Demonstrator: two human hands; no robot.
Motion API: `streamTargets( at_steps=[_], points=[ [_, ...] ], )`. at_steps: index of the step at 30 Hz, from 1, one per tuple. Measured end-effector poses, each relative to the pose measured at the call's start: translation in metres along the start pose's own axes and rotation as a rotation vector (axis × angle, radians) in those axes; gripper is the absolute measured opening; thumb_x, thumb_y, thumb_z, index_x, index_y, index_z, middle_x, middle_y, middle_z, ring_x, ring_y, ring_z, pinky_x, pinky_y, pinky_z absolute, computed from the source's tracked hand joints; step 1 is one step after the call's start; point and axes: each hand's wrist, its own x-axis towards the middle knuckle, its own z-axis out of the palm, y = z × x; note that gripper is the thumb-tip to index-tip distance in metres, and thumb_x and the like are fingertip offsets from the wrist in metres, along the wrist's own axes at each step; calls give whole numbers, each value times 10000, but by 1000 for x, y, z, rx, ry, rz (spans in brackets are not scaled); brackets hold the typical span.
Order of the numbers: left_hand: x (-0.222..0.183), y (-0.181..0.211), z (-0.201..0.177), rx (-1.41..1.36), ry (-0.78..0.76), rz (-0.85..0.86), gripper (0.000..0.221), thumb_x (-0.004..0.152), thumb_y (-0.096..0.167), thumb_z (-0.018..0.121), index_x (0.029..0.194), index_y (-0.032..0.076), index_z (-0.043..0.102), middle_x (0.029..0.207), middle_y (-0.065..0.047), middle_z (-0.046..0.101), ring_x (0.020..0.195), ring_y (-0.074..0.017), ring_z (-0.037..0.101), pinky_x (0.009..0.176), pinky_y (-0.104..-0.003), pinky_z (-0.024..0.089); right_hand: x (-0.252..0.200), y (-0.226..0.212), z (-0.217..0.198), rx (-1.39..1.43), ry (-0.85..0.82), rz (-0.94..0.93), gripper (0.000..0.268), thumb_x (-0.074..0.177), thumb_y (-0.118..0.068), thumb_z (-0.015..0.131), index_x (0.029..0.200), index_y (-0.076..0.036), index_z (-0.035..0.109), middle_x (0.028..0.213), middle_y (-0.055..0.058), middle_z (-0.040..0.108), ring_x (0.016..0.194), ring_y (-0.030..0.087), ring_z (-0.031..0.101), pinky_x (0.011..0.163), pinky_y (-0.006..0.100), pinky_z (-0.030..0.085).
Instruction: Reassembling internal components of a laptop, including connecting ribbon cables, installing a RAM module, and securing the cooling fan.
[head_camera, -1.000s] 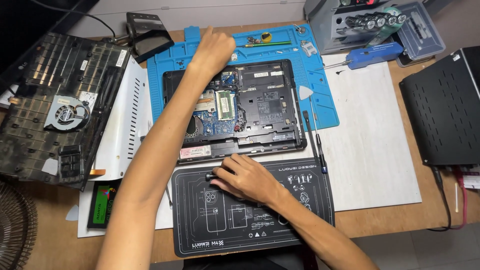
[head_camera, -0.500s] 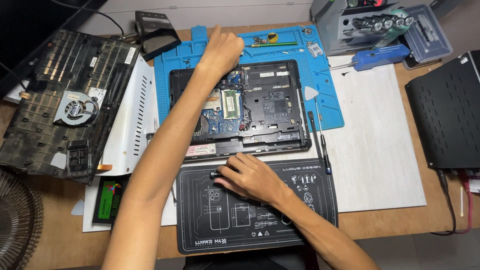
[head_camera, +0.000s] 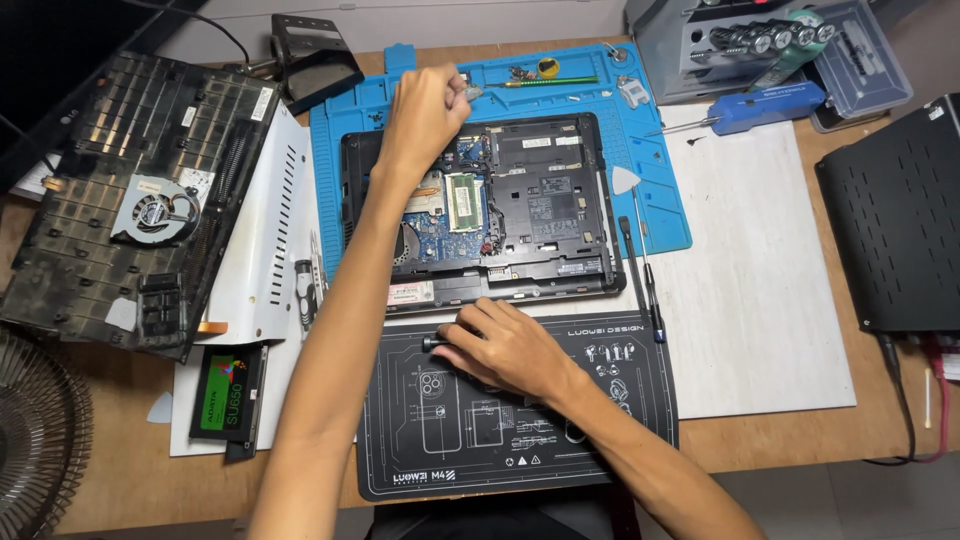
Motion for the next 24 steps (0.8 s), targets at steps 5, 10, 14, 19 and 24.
streamTargets(
  at_steps=[5,10,14,19,24],
  points=[
    [-31,28,-20,-110,0,-46,100,875,-53,678,855,15,748,809,-85,745,712,-152,680,683,-304,586,0,-2,5,15,-9,-7,232,1025,-274,698,992,-48,655,866,84,607,757,209,574,654,343,514],
    [-43,40,-20,-48,9,-64,188,866,-58,681,748,83,641,732,-39,661,678,-169,592,803,-392,543,1,-1,2,9,4,8,211,1011,-250,720,1001,-48,663,868,79,601,753,212,568,668,342,521],
    [-48,38,-16,6,1,-29,224,894,-81,611,795,96,516,782,-53,573,740,-231,548,882,-453,480,1,-1,2,17,7,10,200,1011,-233,721,995,-44,656,856,78,585,735,205,551,648,336,517],
    [-51,31,-8,157,-7,113,218,881,-141,561,823,67,539,823,-90,572,755,-238,528,749,-393,475,1,-1,2,14,8,9,189,1010,-220,723,981,-48,649,852,75,582,731,204,548,649,335,506],
    [-56,32,-1,423,-35,236,227,833,-143,704,975,11,616,942,-130,618,852,-276,580,815,-419,502,2,-2,0,11,2,23,197,1022,-230,702,965,-57,627,845,74,562,723,215,540,644,349,498]
  ],
)
